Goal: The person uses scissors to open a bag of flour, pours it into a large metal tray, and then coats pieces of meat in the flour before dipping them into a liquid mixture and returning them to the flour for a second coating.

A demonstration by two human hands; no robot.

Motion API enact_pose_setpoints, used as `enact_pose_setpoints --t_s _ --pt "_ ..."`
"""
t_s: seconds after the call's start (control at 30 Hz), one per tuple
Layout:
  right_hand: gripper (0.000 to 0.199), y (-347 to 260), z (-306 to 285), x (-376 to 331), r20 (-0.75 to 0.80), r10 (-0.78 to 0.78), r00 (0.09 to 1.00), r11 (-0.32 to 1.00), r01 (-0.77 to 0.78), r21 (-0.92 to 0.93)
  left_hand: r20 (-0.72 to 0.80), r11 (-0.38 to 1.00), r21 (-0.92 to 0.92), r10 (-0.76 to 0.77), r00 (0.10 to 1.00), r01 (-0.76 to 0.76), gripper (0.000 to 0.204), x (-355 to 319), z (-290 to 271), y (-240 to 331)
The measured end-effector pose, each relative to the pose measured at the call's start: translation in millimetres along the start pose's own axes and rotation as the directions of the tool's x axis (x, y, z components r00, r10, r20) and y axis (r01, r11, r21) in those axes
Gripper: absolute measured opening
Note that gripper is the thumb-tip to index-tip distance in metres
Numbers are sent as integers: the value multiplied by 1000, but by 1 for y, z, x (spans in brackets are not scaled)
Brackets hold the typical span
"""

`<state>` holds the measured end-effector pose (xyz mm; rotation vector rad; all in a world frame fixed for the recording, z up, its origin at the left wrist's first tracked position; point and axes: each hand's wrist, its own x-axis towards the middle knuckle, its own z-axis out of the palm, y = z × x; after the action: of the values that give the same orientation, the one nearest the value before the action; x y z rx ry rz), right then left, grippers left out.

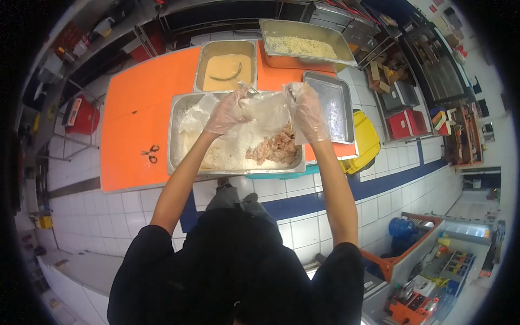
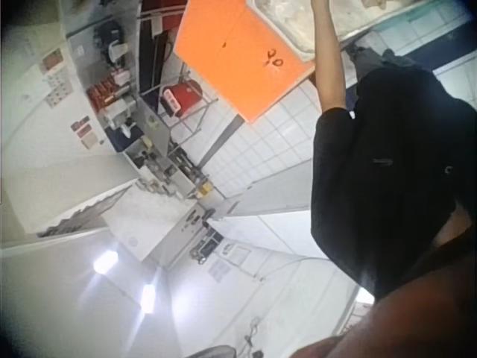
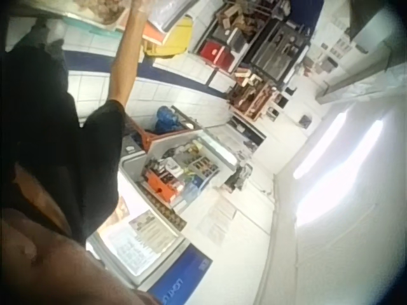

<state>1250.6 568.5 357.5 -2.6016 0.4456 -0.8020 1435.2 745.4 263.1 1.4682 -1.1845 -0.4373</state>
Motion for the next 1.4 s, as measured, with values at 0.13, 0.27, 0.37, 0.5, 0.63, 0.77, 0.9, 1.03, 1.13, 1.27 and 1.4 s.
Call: enact_pose_setpoints --t_s 0.13,0.27,0.37,0.5,0.63,0.77,0.9,1.03,1.13,1.27,1.4 --pt "14 -22 -9 4 30 39 999 999 -38 -6 -15 984 -147 -102 995 99 80 -20 12 -15" --pt "12 -14 -7 13 33 -99 995 995 99 8 -88 990 -117 -84 993 74 74 -17 13 -10" --pt "16 -27 -9 13 4 -35 999 996 35 -87 -35 895 -410 -208 978 176 67 -12 5 -7" --pt "10 -51 -30 14 -44 79 996 994 -81 -68 -11 800 -582 -184 983 143 47 2 -5 28" --pt "11 -57 -18 6 50 -64 997 980 72 -186 -62 868 -488 -136 989 89 33 15 -8 -21" --pt "15 -63 -16 -1 110 74 991 972 -47 -229 -13 882 -466 -91 996 75 26 15 -12 -18" --pt "36 -95 -7 -2 66 382 922 880 -384 280 39 853 -517 -69 997 79 22 20 -23 -28" --pt "43 -93 9 -12 -65 322 945 921 -297 253 274 668 -662 -207 939 340 18 24 -22 -5" --pt "36 -85 9 -13 71 544 836 757 -526 387 273 587 -741 -179 945 326 18 27 -24 -11" --pt "27 -67 -1 -20 -128 595 794 787 -543 292 280 456 -803 -279 919 383 25 21 -48 -21" --pt "22 -22 -12 -38 -200 284 938 940 -314 -136 248 712 -587 -296 922 386 42 -2 -91 -102"
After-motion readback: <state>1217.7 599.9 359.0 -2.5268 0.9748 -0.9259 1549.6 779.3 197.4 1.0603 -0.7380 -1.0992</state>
